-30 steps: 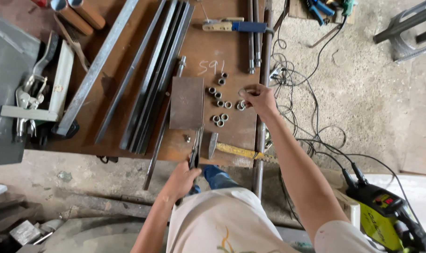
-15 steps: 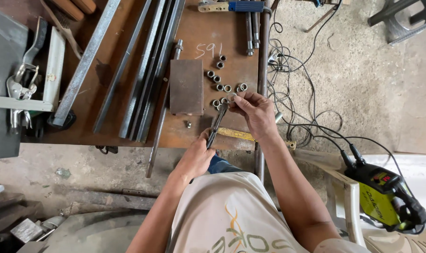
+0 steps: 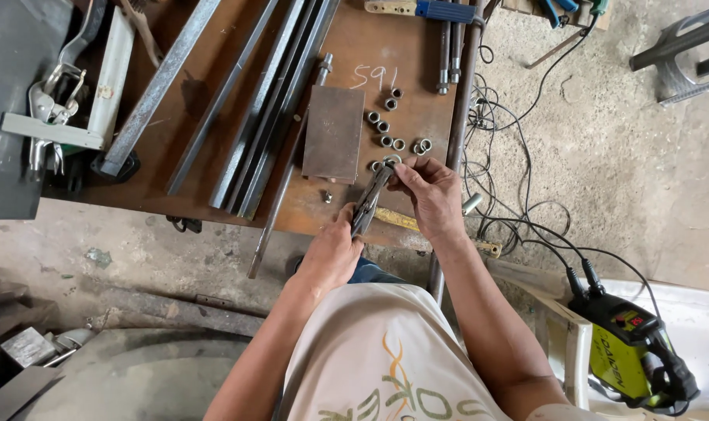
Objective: The person uses locking pliers to hold a bolt on the workbench and hammers metal rings down onto it, repeating with several rings. They then reposition the pliers, handle steel bars on the bench, open a metal storage box, and adjust the pliers before reaching toward the camera.
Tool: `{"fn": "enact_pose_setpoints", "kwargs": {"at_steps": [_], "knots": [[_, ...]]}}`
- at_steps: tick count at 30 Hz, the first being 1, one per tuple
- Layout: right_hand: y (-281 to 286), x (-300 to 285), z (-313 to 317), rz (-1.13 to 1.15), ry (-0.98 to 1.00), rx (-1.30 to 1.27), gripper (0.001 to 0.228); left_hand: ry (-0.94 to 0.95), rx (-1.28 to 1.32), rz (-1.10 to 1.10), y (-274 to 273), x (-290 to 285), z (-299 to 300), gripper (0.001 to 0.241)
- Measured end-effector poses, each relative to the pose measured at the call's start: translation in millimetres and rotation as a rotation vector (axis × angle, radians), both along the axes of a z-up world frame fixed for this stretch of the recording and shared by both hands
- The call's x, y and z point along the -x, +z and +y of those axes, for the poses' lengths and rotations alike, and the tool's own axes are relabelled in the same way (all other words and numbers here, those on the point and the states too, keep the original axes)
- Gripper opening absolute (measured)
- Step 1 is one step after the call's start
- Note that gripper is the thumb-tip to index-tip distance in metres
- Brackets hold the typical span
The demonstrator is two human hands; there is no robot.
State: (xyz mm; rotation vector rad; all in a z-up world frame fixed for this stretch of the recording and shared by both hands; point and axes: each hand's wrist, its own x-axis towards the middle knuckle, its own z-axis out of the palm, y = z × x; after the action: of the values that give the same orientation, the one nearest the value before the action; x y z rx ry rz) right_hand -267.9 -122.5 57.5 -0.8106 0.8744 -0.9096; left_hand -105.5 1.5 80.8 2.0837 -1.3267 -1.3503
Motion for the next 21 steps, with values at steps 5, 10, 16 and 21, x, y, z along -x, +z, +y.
{"fn": "enact_pose_setpoints", "kwargs": {"at_steps": [5,10,16,21], "knots": [[-2,-5,4,-0.035,-0.057,0.027,0.009,-0.028,0.071,-0.108,-15,3,4,0.048],[-1,-5,5,-0.045,-0.094,0.035,0.009,-0.040,0.131,-0.179,-14,5,3,0.045],[2,-5,7,-0.071,-0.099,0.069,0.007,0.066,0.208,-0.168,-21,8,1,0.031],[-3,-3,9,-0.032,-0.096,0.113,0.008,-0.013,0.155,-0.147,-21,4,2,0.035]]}}
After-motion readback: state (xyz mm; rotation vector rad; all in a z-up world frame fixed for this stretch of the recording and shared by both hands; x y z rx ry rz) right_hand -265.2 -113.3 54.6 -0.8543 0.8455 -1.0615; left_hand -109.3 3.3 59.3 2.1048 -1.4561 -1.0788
